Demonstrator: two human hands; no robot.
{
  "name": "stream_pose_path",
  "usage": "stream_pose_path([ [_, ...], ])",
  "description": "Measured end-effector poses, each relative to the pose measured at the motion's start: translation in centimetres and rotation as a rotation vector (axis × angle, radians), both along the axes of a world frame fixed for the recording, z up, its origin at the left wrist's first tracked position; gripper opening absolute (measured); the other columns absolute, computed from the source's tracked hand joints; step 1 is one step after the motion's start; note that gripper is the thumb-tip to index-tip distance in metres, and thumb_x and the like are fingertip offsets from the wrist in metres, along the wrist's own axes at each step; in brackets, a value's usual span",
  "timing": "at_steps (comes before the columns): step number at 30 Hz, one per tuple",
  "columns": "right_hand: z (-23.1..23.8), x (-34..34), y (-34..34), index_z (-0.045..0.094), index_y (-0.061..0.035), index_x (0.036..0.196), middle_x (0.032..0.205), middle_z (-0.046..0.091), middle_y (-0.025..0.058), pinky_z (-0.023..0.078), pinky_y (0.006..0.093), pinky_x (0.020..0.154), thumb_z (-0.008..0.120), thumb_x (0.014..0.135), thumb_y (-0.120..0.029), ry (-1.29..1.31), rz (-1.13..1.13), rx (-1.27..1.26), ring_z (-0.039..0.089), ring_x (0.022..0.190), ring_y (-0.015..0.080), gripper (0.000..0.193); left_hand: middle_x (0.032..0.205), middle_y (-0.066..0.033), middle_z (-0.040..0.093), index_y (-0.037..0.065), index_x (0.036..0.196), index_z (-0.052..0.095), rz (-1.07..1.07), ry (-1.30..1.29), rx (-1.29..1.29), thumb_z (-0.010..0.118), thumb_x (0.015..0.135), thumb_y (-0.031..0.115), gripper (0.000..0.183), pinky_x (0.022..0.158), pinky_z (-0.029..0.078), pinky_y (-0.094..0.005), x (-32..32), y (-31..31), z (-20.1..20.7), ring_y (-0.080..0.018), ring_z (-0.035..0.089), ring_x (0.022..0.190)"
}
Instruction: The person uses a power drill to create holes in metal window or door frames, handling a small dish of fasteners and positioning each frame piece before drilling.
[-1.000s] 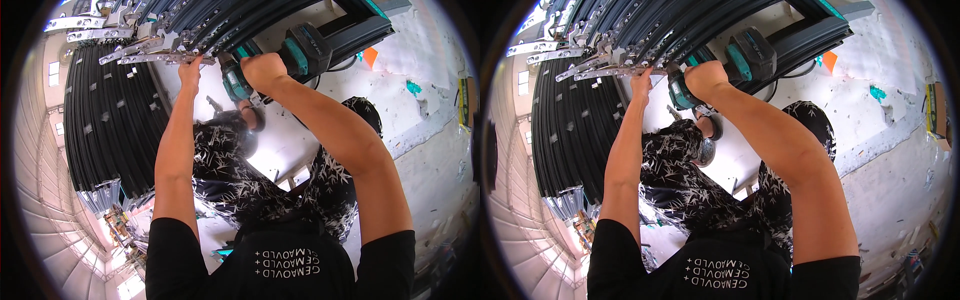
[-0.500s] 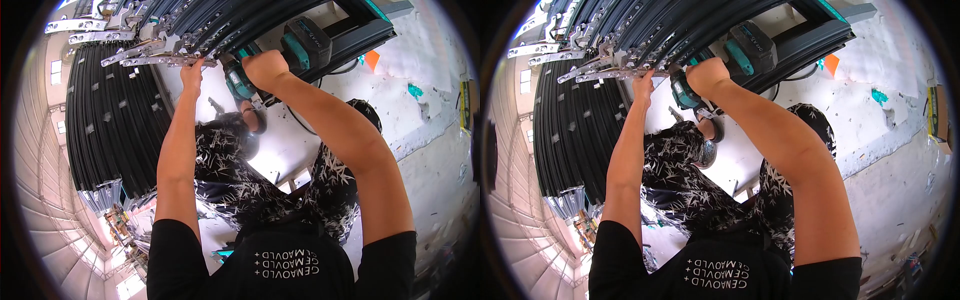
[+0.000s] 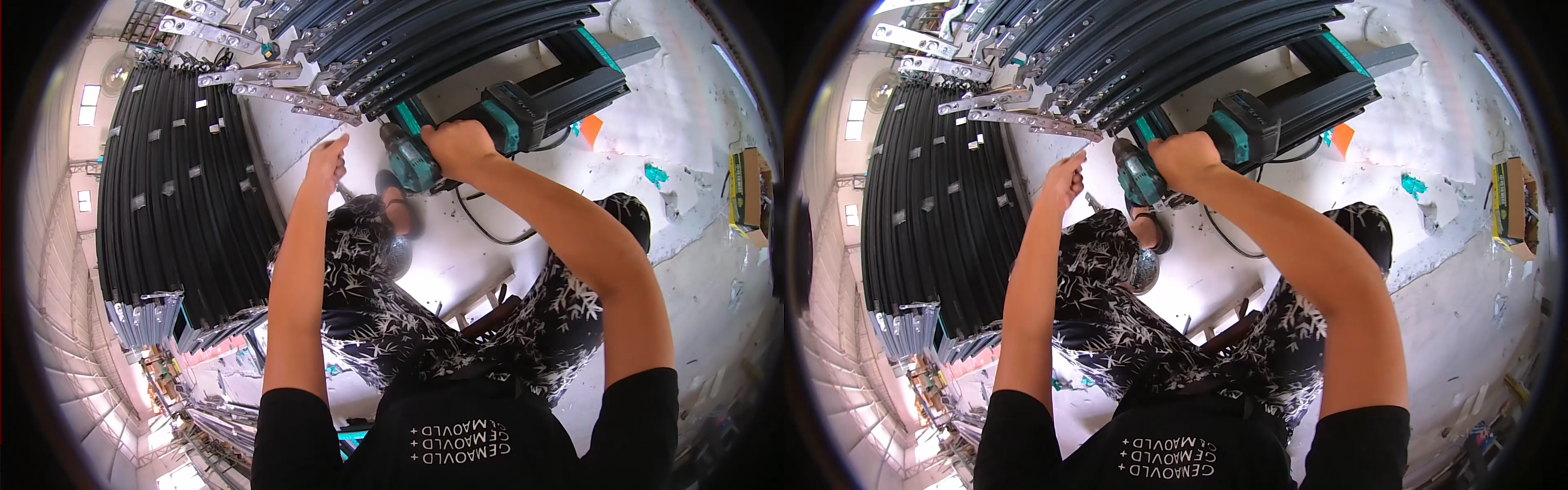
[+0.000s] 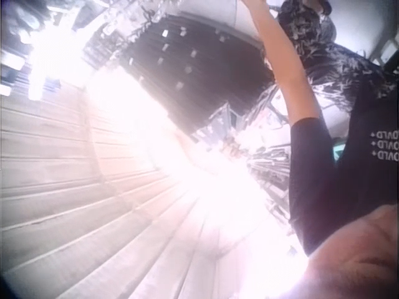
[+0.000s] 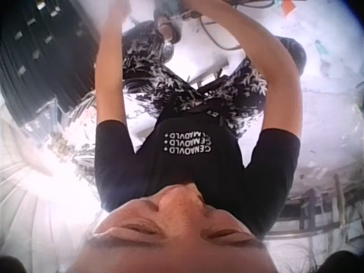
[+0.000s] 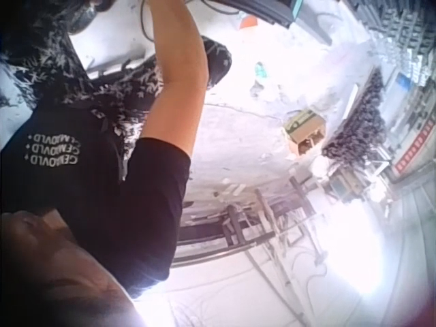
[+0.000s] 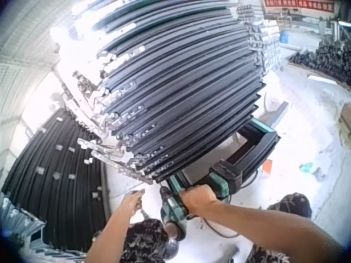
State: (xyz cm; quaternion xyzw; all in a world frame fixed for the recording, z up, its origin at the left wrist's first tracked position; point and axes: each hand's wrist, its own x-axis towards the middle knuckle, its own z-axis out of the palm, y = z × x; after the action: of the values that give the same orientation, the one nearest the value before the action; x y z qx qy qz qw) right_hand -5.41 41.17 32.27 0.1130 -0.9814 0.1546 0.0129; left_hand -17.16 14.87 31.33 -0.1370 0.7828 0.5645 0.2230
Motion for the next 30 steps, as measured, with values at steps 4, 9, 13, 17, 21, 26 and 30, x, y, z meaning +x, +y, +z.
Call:
stream_pose_path([
  [4, 2.8, 2.3, 2.8, 0.055, -0.0066, 0.093, 0.077, 0.066, 0.0165, 0.052, 0.0444, 0.065, 0.063, 0.072, -0.015, -0.032, -0.112, -0.138, 0.065, 0.075, 0.0359, 0.023, 0.078, -0.0015, 0.058, 0.003, 0.101, 0.064, -0.186, 0.021, -0.103, 0.061, 0.086, 0.025, 0.027, 0.046, 0.038, -0.0242, 5.2, 0.4, -1.1, -0.0114, 0.048, 0.061],
  [9, 5.7, 7.3, 7.5, 0.059, -0.0045, 0.098, 0.074, 0.064, 0.0154, 0.050, 0.0398, 0.063, 0.071, 0.072, -0.020, 0.043, -0.436, -0.536, 0.063, 0.068, 0.0315, 0.033, 0.088, -0.0150, 0.066, 0.003, 0.104, 0.064, -0.593, 0.258, -0.288, 0.059, 0.089, 0.031, 0.033, 0.065, 0.048, -0.0349, 11.2, 4.1, -0.2, -0.0234, 0.064, 0.075],
  [13, 6.3, 12.8, 10.0, 0.059, -0.0023, 0.100, 0.065, 0.057, 0.0048, 0.043, 0.0287, 0.053, 0.066, 0.075, -0.004, -0.262, -0.716, -1.064, 0.053, 0.053, 0.0140, 0.026, 0.093, -0.0152, 0.065, 0.007, 0.104, 0.064, -0.672, 0.329, -0.496, 0.063, 0.086, 0.034, 0.032, 0.070, 0.048, -0.0379, 11.9, 6.1, 0.7, -0.0292, 0.063, 0.079],
  [17, 6.5, 19.3, 10.3, 0.058, -0.0040, 0.103, 0.067, 0.055, 0.0014, 0.041, 0.0249, 0.054, 0.059, 0.078, 0.003, -0.287, -0.669, -0.969, 0.051, 0.055, 0.0101, 0.026, 0.094, -0.0101, 0.063, 0.009, 0.097, 0.064, -0.775, 0.760, -0.603, 0.060, 0.086, 0.027, 0.021, 0.072, 0.046, -0.0397, 11.9, 6.6, -0.1, -0.0306, 0.060, 0.087],
  [21, 6.5, 24.1, 8.4, 0.062, -0.0029, 0.095, 0.082, 0.065, 0.0064, 0.050, 0.0289, 0.064, 0.063, 0.077, -0.002, -0.064, -0.475, -0.659, 0.061, 0.072, 0.0132, 0.018, 0.075, -0.0105, 0.056, 0.008, 0.085, 0.064, -0.802, 0.916, -0.484, 0.063, 0.084, 0.018, 0.011, 0.060, 0.044, -0.0402, 11.3, 8.4, 0.1, -0.0317, 0.057, 0.071],
  [26, 5.8, 26.1, 7.1, 0.062, -0.0015, 0.099, 0.087, 0.065, 0.0077, 0.050, 0.0288, 0.068, 0.064, 0.074, 0.001, -0.225, -0.599, -0.896, 0.063, 0.076, 0.0161, 0.025, 0.077, -0.0098, 0.057, 0.008, 0.075, 0.059, -0.974, 1.071, -0.558, 0.062, 0.082, 0.016, 0.012, 0.062, 0.046, -0.0422, 10.5, 15.0, -3.3, -0.0326, 0.057, 0.073],
  [30, 5.7, 25.0, 7.0, 0.062, -0.0053, 0.096, 0.088, 0.060, 0.0097, 0.051, 0.0336, 0.065, 0.068, 0.074, -0.005, -0.043, -0.385, -0.644, 0.059, 0.072, 0.0287, 0.022, 0.079, -0.0096, 0.059, 0.007, 0.074, 0.059, -0.982, 1.083, -0.670, 0.060, 0.083, 0.015, 0.012, 0.064, 0.047, -0.0432, 10.7, 17.9, -7.4, -0.0330, 0.058, 0.076],
])
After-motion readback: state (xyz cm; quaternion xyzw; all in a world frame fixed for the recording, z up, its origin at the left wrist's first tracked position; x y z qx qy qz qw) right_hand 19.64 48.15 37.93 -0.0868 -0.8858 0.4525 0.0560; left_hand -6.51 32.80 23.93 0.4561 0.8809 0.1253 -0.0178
